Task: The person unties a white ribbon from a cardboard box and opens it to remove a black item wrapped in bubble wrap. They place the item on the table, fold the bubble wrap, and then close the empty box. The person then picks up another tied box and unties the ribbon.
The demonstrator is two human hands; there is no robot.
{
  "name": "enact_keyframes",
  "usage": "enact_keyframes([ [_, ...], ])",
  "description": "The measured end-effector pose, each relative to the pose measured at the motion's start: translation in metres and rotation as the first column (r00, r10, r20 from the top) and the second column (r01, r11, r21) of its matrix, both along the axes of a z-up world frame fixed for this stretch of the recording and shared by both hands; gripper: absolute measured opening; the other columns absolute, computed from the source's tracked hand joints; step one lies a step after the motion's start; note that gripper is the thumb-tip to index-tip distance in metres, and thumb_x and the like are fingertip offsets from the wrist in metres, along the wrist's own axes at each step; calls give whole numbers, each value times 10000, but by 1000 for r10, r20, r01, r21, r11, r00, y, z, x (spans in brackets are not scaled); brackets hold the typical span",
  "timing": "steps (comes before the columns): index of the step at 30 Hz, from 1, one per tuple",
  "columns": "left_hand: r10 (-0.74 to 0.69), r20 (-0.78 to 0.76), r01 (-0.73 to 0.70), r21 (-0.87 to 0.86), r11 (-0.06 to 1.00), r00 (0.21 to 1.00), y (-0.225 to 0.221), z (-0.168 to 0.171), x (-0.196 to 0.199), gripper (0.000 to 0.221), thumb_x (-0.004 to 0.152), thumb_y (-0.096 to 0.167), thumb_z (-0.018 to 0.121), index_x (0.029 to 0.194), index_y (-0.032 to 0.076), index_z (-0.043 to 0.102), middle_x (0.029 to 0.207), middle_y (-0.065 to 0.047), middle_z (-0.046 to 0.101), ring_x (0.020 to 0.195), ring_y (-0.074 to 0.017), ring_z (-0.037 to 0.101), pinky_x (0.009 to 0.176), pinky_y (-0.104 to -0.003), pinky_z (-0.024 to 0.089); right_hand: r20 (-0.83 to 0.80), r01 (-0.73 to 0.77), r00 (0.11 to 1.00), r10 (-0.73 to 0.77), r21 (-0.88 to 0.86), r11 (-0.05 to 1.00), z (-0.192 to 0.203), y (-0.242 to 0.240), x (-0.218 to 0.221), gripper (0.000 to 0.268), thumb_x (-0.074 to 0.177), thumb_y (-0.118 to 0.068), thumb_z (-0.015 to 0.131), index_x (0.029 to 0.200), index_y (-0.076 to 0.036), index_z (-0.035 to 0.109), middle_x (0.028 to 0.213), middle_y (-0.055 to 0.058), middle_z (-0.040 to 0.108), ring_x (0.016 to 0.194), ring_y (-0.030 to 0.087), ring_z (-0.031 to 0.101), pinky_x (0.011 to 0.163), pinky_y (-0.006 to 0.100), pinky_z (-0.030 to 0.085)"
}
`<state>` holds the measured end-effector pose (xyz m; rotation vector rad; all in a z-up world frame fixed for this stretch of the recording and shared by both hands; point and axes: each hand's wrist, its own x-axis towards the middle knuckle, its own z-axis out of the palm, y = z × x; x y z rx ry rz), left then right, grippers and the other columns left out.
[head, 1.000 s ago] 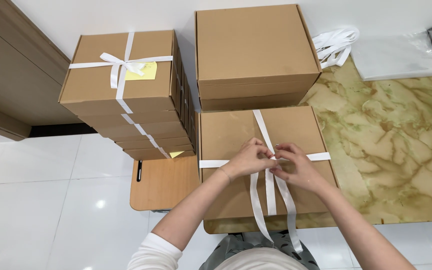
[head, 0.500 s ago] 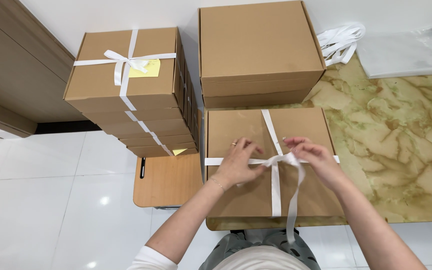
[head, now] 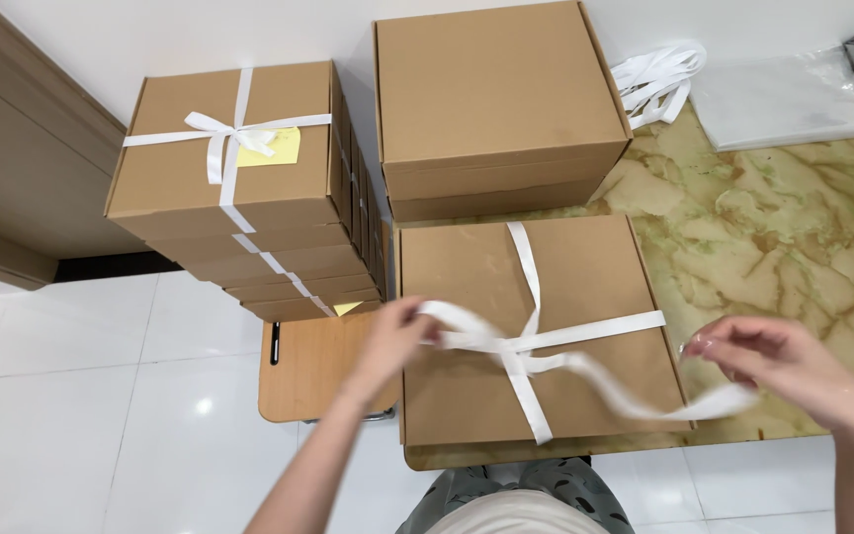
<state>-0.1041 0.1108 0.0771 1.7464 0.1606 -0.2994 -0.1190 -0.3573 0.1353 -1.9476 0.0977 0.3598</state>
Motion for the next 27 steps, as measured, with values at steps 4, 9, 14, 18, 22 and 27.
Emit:
enact_keyframes([
  [4,222,-63,-185,361,914,973,46,-7,-4,308,881,276,685,1165,190,608,1030,-20,738,893,-165,706,815,-333,523,-2,52,998,-58,-412,910,-31,53,13,268,870,-199,813,1104,-83,875,1066,64,873,824,201,751,799,314,588],
  [9,67,413,-291,509,810,908,-19,-4,6,836,748,-85,741,1508,-99,393,1507,-298,351,1433,-505,419,1199,-526,408,100,-278,919,382,-525,805,-88,153,39,467,810,-313,897,1253,-233,770,1199,97,687,1105,338,737,935,451,606],
  [14,-332,402,130,453,882,853,-82,-26,11,594,849,163,735,1417,93,579,1553,-189,400,1466,-482,404,1194,-587,381,42,-362,860,508,-650,668,-116,159,66,195,843,-305,840,983,-203,749,1104,66,634,1019,359,737,867,421,608],
  [18,-488,286,302,507,807,825,-94,-44,26,592,922,366,717,1472,198,579,1497,-81,561,1391,-353,558,1160,-523,427,384,-295,799,463,-422,857,-65,147,83,102,850,-235,817,879,-159,756,1084,55,629,633,215,681,615,334,568],
  [22,-401,256,257,454,853,880,-69,-19,35,333,949,383,693,1236,222,739,1129,-45,787,1135,-337,726,964,-503,569,399,-282,842,362,-247,927,30,160,83,68,902,-98,759,849,-75,724,904,83,626,661,188,635,560,284,540],
  [27,-394,128,412,-192,890,910,-59,92,26,525,1111,287,369,1557,30,472,1608,-230,476,1524,-371,389,1191,-554,400,525,-417,806,275,171,893,91,206,89,61,965,-35,721,919,-24,683,757,59,652,702,159,689,610,283,619],
])
